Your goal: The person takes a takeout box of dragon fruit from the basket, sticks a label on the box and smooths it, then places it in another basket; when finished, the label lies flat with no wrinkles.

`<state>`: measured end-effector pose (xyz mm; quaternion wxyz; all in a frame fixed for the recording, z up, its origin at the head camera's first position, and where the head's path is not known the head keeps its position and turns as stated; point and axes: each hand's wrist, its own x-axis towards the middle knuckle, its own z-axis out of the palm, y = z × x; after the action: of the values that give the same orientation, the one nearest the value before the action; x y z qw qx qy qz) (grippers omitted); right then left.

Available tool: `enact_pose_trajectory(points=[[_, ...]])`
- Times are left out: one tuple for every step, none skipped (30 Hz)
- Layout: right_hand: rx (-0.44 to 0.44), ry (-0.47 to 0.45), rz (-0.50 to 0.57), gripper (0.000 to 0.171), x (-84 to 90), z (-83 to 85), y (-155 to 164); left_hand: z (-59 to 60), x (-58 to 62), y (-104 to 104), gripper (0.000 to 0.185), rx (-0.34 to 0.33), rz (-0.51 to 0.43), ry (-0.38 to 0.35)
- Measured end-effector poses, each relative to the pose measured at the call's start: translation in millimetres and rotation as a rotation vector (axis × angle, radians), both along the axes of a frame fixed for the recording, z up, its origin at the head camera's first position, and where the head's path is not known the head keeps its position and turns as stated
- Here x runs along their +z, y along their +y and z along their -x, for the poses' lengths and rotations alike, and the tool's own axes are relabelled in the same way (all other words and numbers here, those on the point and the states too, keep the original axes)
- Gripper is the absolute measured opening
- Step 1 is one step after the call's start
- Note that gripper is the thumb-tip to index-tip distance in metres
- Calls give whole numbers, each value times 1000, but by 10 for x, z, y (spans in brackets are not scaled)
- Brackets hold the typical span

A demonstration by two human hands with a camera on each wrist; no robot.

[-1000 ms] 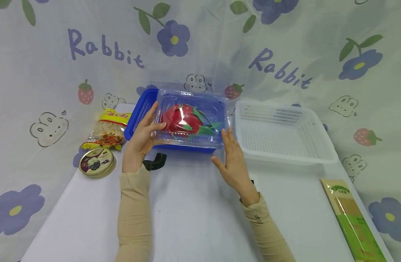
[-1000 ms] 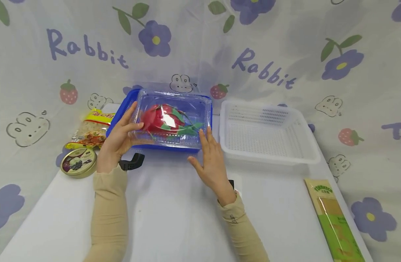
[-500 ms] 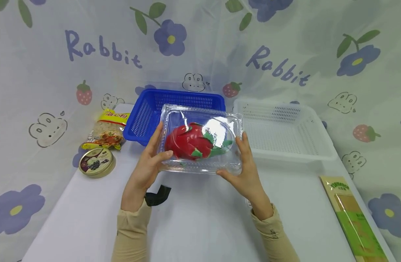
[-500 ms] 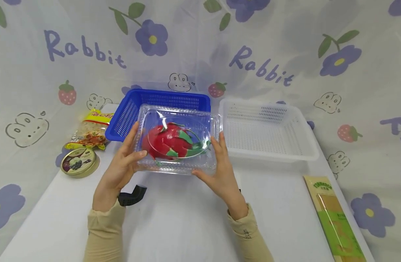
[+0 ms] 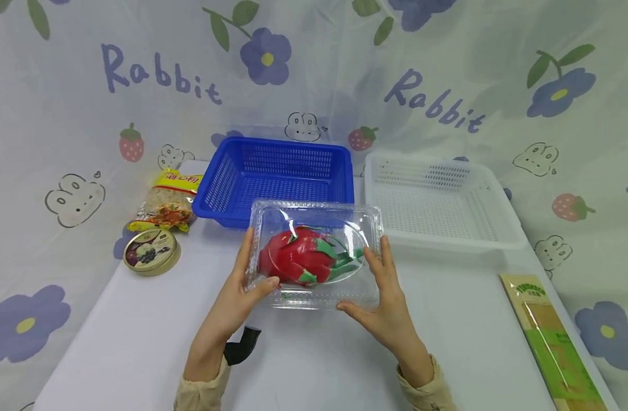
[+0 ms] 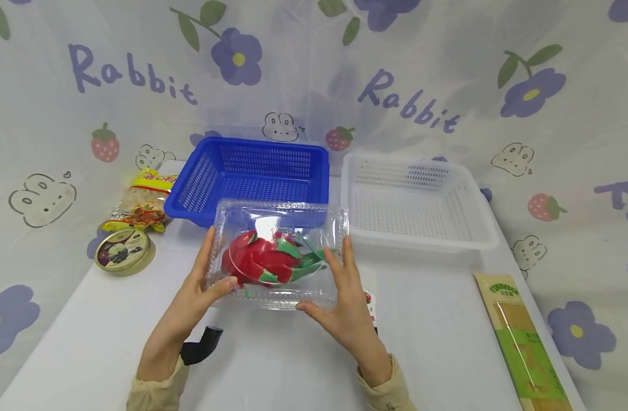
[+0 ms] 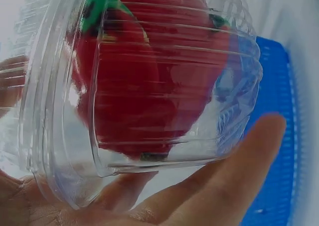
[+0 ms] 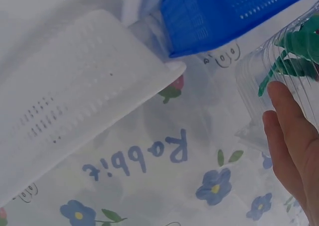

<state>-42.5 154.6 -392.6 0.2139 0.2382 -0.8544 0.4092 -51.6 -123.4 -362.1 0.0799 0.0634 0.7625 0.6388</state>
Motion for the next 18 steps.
enact_pose_trajectory(points=[[-11,2,-9,109,-26,-38,-4,-21,-36,2,92,0,-3,-5],[-24,2,-17,109,-53,-77,-7,-44,-74,6,92,-1,-4,-10],[-30,-8,-17,109,-81,-119,-9,-69,-112,12,92,1,-4,-19],[-37,-19,-17,109,-115,-161,-9,-95,-150,19,93,3,-5,-29],[-45,-34,-14,109,-148,-201,-8,-121,-180,27,93,4,-3,-41],[-51,-59,-7,108,-177,-242,-5,-148,-214,37,93,7,-2,-59],[-55,-80,3,108,-208,-279,1,-172,-248,49,93,8,-3,-75],[-58,-95,13,107,-239,-311,11,-191,-277,61,94,8,2,-88],[-62,-109,19,106,-270,-339,22,-208,-302,72,94,7,3,-100],[-66,-120,24,104,-300,-361,34,-223,-327,82,95,3,1,-110],[-69,-126,25,103,-327,-380,45,-234,-350,92,96,0,3,-117],[-72,-127,23,102,-351,-396,55,-243,-379,102,96,-3,0,-122],[-75,-123,18,102,-374,-408,65,-249,-401,108,96,-8,-3,-126],[-82,-123,9,103,-392,-419,72,-256,-420,113,96,-13,-5,-133],[-88,-129,2,103,-408,-429,76,-262,-441,118,96,-15,-8,-140],[-94,-134,-5,105,-422,-439,79,-266,-460,123,96,-17,-8,-146],[-102,-138,-13,106,-435,-448,82,-268,-479,127,96,-21,-9,-151],[-109,-142,-20,107,-446,-455,84,-268,-498,130,96,-23,-10,-155]])
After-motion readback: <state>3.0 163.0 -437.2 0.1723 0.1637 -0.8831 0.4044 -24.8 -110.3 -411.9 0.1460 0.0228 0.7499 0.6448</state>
